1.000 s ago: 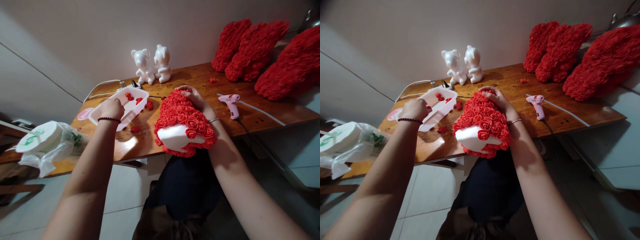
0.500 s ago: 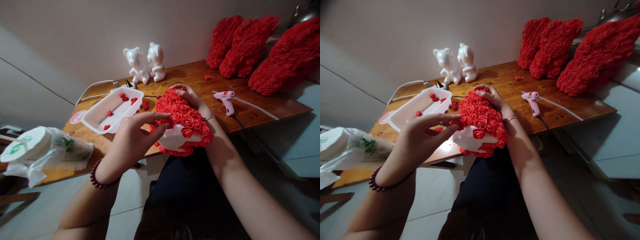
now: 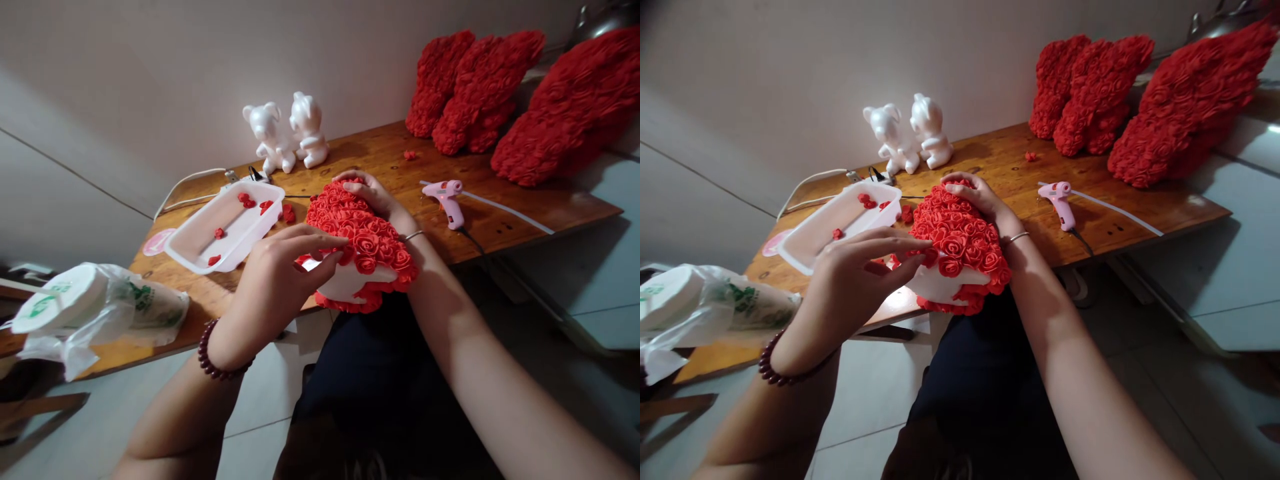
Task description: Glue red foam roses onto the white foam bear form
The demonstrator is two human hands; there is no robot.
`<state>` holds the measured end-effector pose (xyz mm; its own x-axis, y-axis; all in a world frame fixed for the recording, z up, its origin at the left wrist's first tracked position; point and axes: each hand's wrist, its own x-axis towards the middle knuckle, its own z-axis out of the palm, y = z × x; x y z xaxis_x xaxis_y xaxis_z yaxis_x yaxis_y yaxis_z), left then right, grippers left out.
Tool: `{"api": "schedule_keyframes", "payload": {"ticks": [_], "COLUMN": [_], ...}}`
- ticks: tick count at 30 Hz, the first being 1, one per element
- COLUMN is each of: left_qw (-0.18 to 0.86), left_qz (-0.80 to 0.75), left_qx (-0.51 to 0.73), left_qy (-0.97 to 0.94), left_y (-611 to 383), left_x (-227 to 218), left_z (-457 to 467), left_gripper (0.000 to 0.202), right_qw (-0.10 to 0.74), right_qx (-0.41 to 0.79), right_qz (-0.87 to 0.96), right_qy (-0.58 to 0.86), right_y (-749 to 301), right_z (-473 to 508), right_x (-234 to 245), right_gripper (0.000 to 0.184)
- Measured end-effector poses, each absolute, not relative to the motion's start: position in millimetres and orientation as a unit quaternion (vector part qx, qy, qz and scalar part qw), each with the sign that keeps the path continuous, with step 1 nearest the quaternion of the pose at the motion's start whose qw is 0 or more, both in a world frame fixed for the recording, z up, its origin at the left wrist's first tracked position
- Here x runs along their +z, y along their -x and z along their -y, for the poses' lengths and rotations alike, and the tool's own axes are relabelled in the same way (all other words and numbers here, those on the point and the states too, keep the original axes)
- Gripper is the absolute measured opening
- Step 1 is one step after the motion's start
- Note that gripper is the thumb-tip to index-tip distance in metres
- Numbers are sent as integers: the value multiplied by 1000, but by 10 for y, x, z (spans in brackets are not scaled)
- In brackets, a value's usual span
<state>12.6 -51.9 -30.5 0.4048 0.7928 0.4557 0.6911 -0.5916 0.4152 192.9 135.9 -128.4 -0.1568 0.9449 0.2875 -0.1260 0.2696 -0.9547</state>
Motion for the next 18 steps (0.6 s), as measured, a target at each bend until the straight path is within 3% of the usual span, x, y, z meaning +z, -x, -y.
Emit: {"api": "schedule_keyframes", "payload": {"ticks": [5,18], "left_qw": [72,10], "left_qz": [-448,-404], "left_qx": [309,325], "left_qy": [-836,-855], "left_y": [-149,-170], "left_x": [-333,-374], "left_z": [478,508], "left_gripper": [17,12], "right_qw": [543,554], "right_qx": [502,509], "right_qz": [583,575], "right_qy": [336,321], "right_y": [-1970,-1905], "right_z": [-1309,-1292], "right_x": [-1274,-1251], "right_gripper": [27,18]}}
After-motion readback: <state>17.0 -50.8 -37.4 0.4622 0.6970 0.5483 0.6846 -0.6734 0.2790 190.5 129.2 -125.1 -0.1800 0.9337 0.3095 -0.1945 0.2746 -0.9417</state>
